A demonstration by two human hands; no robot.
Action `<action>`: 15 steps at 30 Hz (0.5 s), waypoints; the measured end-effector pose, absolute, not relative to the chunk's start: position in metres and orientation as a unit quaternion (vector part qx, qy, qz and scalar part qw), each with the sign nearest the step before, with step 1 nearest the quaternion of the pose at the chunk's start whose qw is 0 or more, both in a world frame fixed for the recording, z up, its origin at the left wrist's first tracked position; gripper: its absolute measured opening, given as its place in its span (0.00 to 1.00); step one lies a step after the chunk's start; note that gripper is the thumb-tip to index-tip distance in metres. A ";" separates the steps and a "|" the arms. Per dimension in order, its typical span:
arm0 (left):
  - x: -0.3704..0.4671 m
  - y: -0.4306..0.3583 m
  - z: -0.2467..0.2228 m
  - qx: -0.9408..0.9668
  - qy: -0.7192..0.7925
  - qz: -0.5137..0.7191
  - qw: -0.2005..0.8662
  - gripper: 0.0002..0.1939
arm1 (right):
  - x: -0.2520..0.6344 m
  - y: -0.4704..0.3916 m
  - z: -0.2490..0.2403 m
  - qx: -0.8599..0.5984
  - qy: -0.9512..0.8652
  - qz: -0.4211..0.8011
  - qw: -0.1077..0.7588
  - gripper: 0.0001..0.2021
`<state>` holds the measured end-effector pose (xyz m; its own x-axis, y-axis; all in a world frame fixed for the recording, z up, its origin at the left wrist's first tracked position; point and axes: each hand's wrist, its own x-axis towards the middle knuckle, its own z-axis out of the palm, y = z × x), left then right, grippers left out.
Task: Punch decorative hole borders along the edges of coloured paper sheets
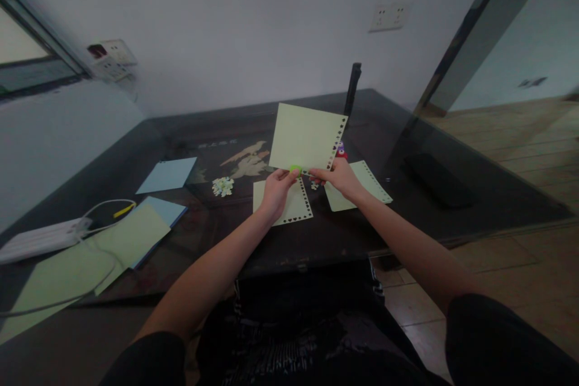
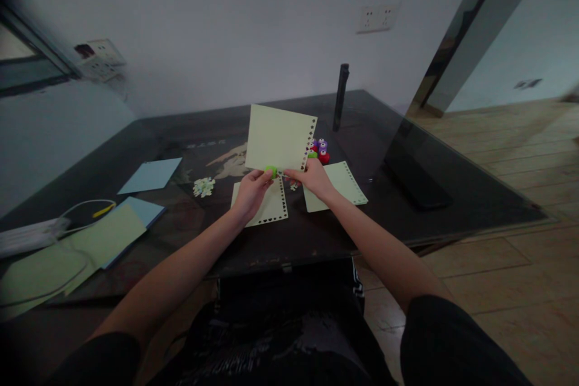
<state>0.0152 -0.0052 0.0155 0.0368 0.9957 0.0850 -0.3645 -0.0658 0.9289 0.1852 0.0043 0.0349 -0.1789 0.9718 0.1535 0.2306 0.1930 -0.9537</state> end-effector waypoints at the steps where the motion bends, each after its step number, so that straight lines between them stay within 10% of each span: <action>1: 0.015 -0.005 0.016 0.432 0.366 0.590 0.575 0.13 | 0.185 0.004 0.035 -0.472 -0.638 0.426 0.434 0.12; 15: 0.014 -0.003 0.012 0.448 0.346 0.591 0.574 0.12 | 0.184 0.003 0.035 -0.460 -0.628 0.431 0.456 0.13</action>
